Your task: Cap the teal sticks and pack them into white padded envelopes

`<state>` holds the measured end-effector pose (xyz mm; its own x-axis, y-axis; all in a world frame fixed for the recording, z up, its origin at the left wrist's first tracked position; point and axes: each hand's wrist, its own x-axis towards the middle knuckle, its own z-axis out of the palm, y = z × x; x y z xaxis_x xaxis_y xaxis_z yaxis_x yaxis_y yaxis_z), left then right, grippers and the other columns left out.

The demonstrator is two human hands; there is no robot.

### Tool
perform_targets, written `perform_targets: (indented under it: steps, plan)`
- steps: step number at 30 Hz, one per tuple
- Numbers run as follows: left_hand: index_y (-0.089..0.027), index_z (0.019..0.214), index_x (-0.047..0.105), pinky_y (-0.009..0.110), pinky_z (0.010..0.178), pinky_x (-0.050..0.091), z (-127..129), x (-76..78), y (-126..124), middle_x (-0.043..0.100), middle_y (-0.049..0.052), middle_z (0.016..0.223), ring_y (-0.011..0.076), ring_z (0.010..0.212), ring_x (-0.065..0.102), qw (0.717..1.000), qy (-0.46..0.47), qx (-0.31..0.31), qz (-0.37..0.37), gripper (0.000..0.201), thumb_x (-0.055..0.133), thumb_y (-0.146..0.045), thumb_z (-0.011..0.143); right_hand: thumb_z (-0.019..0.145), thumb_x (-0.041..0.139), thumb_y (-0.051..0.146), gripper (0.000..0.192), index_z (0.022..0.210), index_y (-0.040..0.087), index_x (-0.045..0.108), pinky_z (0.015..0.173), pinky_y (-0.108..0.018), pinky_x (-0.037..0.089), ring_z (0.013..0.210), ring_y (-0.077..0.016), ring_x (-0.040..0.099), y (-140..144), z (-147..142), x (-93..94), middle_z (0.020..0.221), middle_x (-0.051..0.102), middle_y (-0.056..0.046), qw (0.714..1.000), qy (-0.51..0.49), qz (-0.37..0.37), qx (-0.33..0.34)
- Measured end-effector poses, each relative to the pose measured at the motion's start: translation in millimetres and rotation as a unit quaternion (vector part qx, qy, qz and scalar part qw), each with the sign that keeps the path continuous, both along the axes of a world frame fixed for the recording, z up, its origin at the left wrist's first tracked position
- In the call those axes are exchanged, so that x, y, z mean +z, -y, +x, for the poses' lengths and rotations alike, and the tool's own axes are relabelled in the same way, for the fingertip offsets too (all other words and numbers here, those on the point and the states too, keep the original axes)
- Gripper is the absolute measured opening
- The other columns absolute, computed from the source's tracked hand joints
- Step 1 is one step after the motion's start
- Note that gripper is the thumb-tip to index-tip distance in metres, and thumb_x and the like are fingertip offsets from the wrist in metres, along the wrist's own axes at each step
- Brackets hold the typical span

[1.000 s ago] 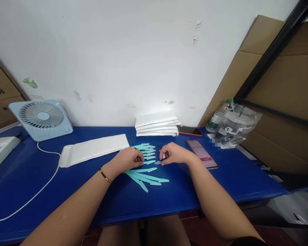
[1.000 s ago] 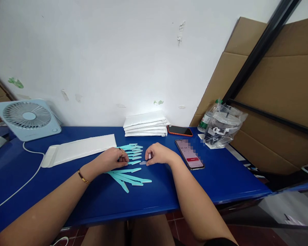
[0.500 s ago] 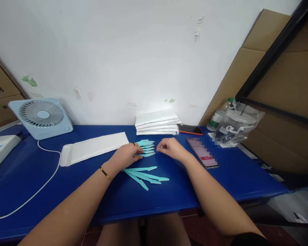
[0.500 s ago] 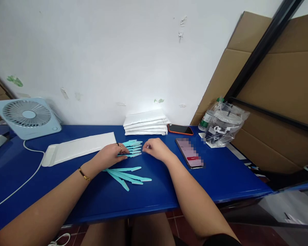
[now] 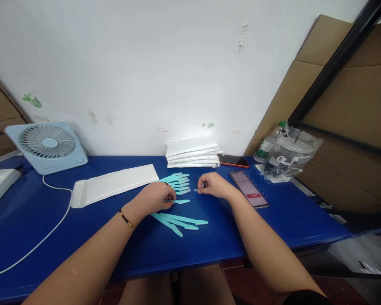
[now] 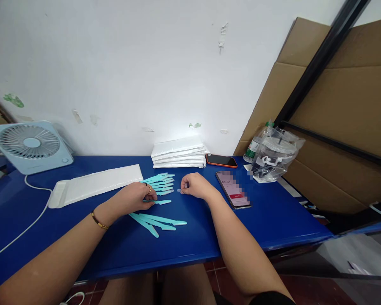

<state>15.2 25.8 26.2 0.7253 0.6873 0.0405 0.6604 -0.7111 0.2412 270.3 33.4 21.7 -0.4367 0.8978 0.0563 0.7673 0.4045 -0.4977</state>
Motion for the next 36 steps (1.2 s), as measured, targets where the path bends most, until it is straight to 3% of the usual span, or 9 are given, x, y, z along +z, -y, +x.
perform_targets:
  steps: [3,8,14,29,36]
  plan:
    - [-0.021,0.071,0.067,0.024,0.056,0.034,2.3,0.6,0.6,0.066,0.001,0.068,0.0138,0.06,0.055,1.0,-0.008,-0.007,0.028,0.017,0.051,-0.017,0.07,0.07,0.068,0.026,0.011,0.075,0.017,0.069,0.056,-0.019,0.04,0.062,-0.0114,0.059,4.2,-3.6,3.5,0.067,0.066,0.0,0.997,-0.031,-0.052,0.039]
    - [-0.02,0.061,0.062,0.024,0.053,0.031,3.8,-0.7,-0.7,0.06,0.0,0.058,0.0124,0.053,0.049,0.999,-0.01,-0.005,0.049,0.017,0.048,-0.013,0.066,0.071,0.065,0.022,0.01,0.077,0.016,0.069,0.058,-0.019,0.042,0.064,-0.0118,0.061,7.5,-12.1,1.8,0.072,0.068,-0.002,0.996,-0.053,-0.04,0.064]
    - [-0.02,0.067,0.064,0.023,0.055,0.032,1.8,-4.8,-4.0,0.063,0.0,0.062,0.013,0.056,0.051,0.999,-0.001,0.002,0.043,0.017,0.048,-0.014,0.069,0.072,0.063,0.019,0.008,0.076,0.016,0.069,0.057,-0.019,0.042,0.065,-0.0113,0.06,8.9,-17.6,1.1,0.074,0.068,-0.002,0.995,-0.055,-0.012,0.077]
    - [-0.021,0.07,0.066,0.023,0.056,0.034,1.3,-4.5,-5.2,0.064,0.0,0.065,0.0138,0.06,0.055,0.999,0.003,0.008,0.035,0.017,0.05,-0.015,0.07,0.069,0.066,0.024,0.012,0.077,0.016,0.07,0.054,-0.018,0.041,0.06,-0.0111,0.059,9.7,-13.4,3.6,0.065,0.066,0.0,0.993,-0.053,-0.08,0.067]
    - [-0.021,0.076,0.067,0.023,0.06,0.037,2.9,-11.2,-7.3,0.066,0.001,0.071,0.0145,0.065,0.057,0.999,0.008,-0.003,0.039,0.019,0.05,-0.015,0.074,0.071,0.065,0.023,0.011,0.08,0.018,0.07,0.057,-0.019,0.041,0.064,-0.0114,0.06,11.7,-27.6,-2.7,0.073,0.068,-0.001,0.995,-0.064,-0.043,0.06]
